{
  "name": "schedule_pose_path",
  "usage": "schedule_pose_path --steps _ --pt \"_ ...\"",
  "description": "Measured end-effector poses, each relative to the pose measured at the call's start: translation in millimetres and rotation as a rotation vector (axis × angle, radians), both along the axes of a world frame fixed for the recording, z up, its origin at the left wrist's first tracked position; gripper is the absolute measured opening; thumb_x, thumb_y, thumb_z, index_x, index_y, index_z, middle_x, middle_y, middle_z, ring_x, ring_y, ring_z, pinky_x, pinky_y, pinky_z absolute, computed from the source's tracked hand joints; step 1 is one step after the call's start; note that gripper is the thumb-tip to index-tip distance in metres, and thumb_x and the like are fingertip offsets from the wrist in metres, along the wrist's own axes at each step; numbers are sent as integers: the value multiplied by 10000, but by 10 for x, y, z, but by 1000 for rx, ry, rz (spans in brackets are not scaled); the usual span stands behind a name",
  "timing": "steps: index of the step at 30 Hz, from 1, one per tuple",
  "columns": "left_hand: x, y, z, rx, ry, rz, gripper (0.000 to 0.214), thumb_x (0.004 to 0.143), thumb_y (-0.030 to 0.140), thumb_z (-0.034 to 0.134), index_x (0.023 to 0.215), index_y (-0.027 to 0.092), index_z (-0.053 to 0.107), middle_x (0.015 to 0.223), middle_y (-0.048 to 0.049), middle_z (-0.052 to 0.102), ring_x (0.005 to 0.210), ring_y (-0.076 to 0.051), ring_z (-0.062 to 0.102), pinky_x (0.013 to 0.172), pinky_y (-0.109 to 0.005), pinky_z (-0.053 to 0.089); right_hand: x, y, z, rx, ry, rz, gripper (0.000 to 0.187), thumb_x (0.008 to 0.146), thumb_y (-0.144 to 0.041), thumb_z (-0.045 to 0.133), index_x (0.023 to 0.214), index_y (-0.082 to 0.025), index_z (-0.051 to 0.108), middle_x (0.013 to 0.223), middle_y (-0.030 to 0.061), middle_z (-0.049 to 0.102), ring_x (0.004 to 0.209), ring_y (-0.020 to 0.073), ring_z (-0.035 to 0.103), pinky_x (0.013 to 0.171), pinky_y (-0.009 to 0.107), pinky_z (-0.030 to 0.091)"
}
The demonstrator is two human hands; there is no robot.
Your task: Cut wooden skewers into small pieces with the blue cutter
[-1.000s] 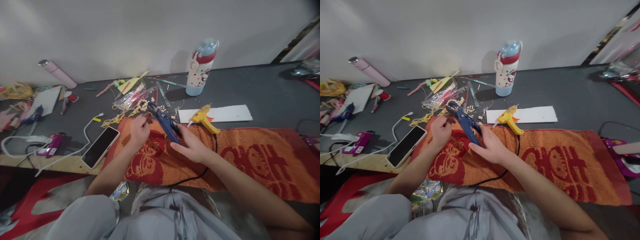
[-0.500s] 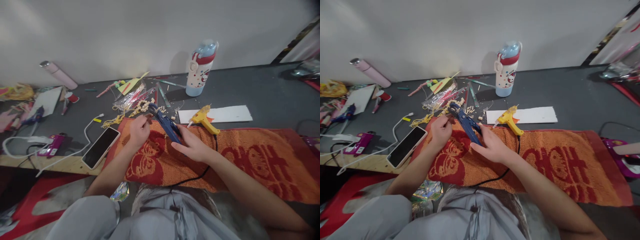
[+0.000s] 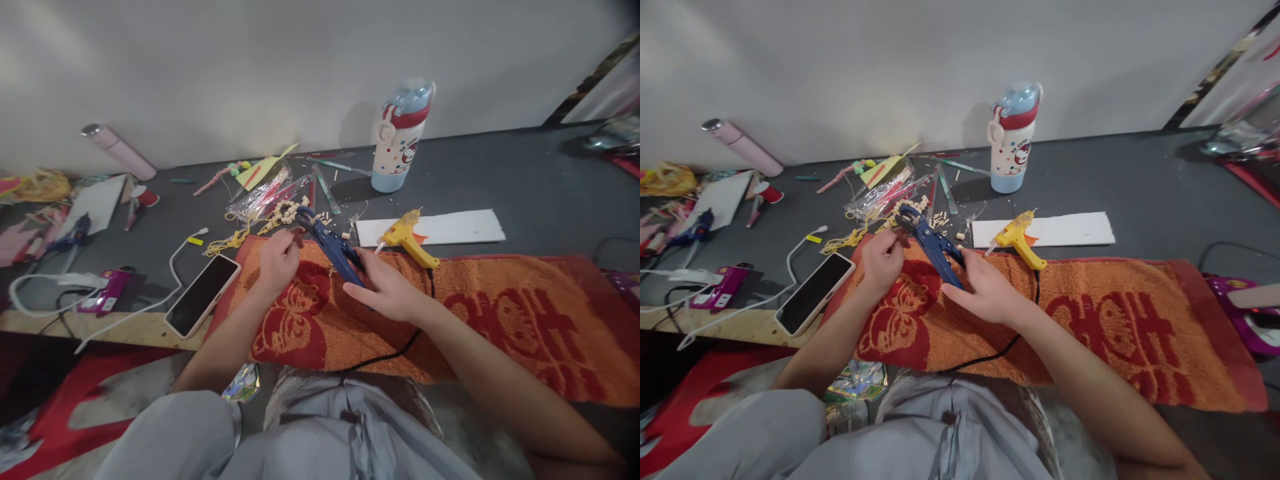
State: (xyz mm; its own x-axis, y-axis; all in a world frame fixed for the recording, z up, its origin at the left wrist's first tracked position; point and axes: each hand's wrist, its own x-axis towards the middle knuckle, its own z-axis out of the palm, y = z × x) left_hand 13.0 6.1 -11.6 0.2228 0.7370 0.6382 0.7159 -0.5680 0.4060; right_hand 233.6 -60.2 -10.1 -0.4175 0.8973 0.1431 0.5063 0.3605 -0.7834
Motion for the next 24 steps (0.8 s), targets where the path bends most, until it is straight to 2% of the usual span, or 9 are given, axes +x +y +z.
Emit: schedule_pose_path --steps 5,13,17,20,24 --pt "9 -14 6 3 7 1 228 791 117 432 599 187 534 633 -9 601 621 -115 571 593 -228 435 149 40 87 42 -82 5 579 837 -515 501 1257 -127 411 1169 200 572 1059 350 564 888 486 449" --pt "-9 -3 6 -12 5 11 248 806 112 408 597 186 518 654 -12 607 636 -116 566 608 -231 438 -179 -77 -94 20 90 -89 624 840 -508 484 1310 -125 337 1259 219 531 1155 341 526 947 501 418" --pt "-17 -4 6 12 4 -12 236 805 114 422 605 185 527 639 -7 590 624 -117 557 594 -234 427 -9 -16 12 48 -21 -54 622 832 -525 486 1269 -94 383 1211 231 552 1124 366 537 923 507 429" --pt "-3 -18 7 2 -14 -25 225 802 119 434 611 184 532 639 -8 592 614 -115 554 585 -233 423 123 28 94 56 -101 -26 609 815 -530 521 1254 -123 410 1191 210 571 1069 366 566 890 500 449" --pt "-3 -25 5 -20 -68 -39 210 767 86 415 636 180 550 673 -13 616 635 -117 567 600 -233 433 107 26 78 112 -95 -50 620 824 -510 513 1281 -113 377 1210 224 549 1094 374 545 897 516 440"
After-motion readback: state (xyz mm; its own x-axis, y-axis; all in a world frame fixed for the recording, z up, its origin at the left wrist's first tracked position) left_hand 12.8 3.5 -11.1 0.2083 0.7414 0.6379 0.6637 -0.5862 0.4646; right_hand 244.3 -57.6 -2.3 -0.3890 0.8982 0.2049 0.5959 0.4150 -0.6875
